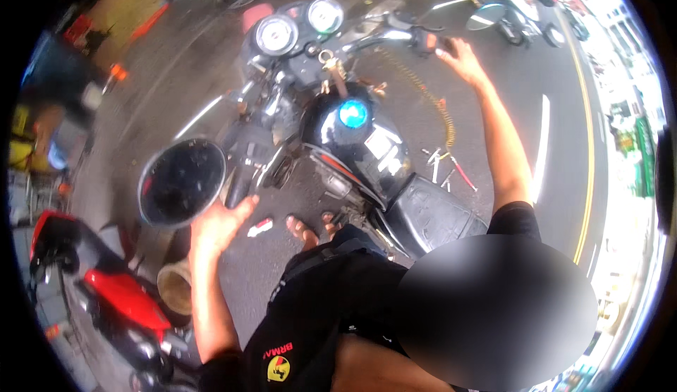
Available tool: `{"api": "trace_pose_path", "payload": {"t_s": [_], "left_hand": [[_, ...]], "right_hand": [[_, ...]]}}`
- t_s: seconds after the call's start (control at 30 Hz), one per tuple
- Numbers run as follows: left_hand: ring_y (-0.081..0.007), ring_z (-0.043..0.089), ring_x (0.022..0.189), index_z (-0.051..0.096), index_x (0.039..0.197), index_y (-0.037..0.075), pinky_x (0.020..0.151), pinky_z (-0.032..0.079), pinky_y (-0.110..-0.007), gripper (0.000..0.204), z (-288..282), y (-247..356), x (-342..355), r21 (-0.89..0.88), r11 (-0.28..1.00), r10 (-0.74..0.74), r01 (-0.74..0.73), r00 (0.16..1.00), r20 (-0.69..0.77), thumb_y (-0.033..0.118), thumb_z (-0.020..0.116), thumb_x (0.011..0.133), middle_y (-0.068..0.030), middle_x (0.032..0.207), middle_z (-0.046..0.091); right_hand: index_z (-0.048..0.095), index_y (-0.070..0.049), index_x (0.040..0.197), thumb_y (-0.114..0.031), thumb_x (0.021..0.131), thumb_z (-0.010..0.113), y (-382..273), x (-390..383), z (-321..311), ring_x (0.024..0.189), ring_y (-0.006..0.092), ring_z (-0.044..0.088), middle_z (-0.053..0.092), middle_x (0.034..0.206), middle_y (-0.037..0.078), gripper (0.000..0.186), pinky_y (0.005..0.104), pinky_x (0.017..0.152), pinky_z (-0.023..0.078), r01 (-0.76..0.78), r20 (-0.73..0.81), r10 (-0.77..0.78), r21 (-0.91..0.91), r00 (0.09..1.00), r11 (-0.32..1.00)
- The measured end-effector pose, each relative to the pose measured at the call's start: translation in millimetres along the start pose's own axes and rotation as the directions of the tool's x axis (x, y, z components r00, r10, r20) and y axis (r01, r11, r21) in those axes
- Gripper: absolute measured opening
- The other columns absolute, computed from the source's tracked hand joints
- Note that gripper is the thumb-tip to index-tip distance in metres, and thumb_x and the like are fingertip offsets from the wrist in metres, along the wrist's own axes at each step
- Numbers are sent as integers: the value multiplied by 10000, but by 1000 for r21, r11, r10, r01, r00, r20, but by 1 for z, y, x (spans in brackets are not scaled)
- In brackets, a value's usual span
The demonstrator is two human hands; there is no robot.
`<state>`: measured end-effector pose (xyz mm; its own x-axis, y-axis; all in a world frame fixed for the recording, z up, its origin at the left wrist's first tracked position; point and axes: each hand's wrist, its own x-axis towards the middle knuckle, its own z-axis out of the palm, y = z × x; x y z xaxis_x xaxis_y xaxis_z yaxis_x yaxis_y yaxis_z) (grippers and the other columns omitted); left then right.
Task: The person works on a motorcycle by reaching into the engine area, using a green-handled tool to work on a component near the kickstand, and then spraying a liquid from a red can onto the handlebars and throttle area.
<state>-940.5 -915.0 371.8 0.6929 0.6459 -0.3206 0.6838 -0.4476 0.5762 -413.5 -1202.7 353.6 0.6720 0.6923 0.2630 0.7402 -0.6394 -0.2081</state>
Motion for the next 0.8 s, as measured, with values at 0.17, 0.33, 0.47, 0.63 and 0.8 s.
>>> {"api": "trace_pose_path", "payload": {"t_s": [0.17,0.33,0.47,0.63,0.8], "left_hand": [[-335,665,735,665,892,-32,675,518,-434,671,-8,41,-3,356,931,-134,81,983,126,620,635,736,-219,790,664],[-313,685,744,686,794,14,708,551,-407,327,36,6,1,481,867,354,-128,838,-415,318,704,677,-169,736,670],[-311,686,763,692,826,34,705,548,-406,308,30,6,-13,422,901,296,-99,850,-435,291,727,660,-158,750,677],[-261,697,723,709,791,78,657,550,-379,256,13,39,13,501,862,157,78,899,-410,304,736,674,-135,733,690],[-277,686,746,712,825,104,661,552,-426,279,-15,34,53,626,778,209,54,917,-339,347,682,692,-104,758,692]], "right_hand": [[513,-38,1341,-489,875,619,16,13,7,1247,221,500,549,1334,134,657,349,1069,341,-216,302,72,476,951,852],[395,16,1397,-468,812,691,61,36,39,1278,259,453,510,1342,181,814,360,1056,328,-70,498,-74,265,864,962],[398,-1,1393,-490,771,721,52,24,44,1257,309,484,524,1320,215,855,390,1034,363,193,295,-230,149,928,970],[412,45,1349,-560,722,741,38,-26,34,1191,367,531,555,1253,255,932,424,991,402,192,112,-174,-186,978,964],[570,7,1077,-584,712,743,17,-56,50,944,385,614,639,1016,199,716,447,810,470,53,-63,-66,-182,996,982]]}}
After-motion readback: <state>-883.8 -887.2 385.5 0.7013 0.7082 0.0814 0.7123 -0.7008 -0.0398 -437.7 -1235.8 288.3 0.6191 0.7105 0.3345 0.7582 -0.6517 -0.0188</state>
